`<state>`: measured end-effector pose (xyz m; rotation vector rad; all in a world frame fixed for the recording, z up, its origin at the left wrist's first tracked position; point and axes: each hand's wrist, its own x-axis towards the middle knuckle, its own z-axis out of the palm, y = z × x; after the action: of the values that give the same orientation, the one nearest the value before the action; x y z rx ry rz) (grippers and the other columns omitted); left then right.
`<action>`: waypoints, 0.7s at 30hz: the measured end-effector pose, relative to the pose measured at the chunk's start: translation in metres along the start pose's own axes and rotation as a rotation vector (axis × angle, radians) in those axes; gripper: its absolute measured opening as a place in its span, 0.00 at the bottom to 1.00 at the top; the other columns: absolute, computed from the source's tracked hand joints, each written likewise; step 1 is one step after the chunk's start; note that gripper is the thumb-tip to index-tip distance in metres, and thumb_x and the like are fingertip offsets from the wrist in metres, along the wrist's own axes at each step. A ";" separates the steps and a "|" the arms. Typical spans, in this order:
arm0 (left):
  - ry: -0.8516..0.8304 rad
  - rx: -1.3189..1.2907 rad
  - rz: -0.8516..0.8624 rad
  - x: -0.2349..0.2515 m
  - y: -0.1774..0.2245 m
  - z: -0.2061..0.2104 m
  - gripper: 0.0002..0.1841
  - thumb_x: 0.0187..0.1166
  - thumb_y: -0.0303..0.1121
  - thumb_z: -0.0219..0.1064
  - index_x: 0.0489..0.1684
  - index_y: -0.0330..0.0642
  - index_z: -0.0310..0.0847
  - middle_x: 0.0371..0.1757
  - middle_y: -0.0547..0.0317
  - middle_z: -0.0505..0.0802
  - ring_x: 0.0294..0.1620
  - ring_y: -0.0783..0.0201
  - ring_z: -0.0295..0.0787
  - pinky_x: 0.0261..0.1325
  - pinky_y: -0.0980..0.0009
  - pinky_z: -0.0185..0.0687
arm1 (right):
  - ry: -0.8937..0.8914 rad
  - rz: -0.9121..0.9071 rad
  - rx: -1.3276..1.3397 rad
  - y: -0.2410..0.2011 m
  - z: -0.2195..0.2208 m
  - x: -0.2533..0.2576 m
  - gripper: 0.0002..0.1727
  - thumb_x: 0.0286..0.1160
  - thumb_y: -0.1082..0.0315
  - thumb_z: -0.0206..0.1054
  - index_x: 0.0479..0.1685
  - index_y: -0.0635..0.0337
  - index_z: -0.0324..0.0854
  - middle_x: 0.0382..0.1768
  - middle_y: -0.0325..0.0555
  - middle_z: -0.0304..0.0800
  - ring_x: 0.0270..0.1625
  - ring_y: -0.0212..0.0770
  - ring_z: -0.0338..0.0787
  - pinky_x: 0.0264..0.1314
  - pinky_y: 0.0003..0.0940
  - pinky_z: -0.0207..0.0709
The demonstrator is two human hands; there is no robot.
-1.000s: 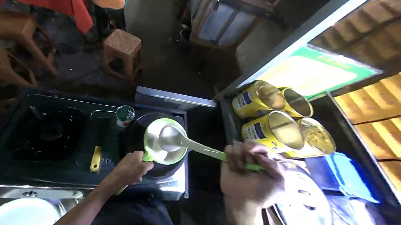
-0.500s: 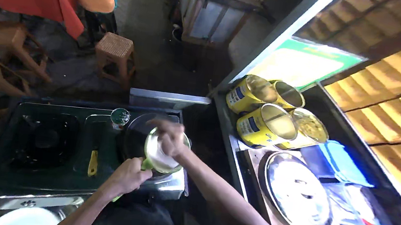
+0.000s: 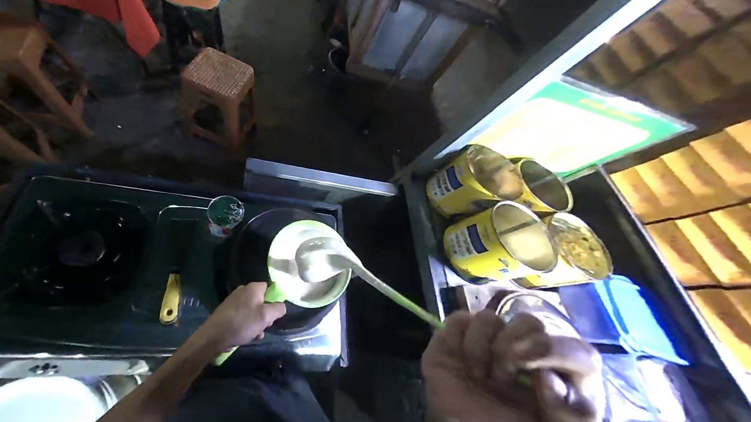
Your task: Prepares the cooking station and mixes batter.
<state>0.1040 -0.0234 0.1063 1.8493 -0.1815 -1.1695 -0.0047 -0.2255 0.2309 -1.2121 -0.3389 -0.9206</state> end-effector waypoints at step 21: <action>0.017 0.045 -0.053 -0.005 0.004 -0.006 0.13 0.85 0.40 0.62 0.48 0.37 0.80 0.29 0.59 0.83 0.25 0.66 0.81 0.32 0.67 0.80 | 0.547 0.592 0.004 0.081 0.015 -0.004 0.19 0.73 0.76 0.41 0.22 0.51 0.75 0.09 0.28 0.71 0.10 0.24 0.67 0.15 0.21 0.62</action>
<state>0.1071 -0.0198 0.1136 1.9136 -0.1512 -1.1949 0.0577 -0.2052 0.1806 -0.9276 0.4383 -0.6872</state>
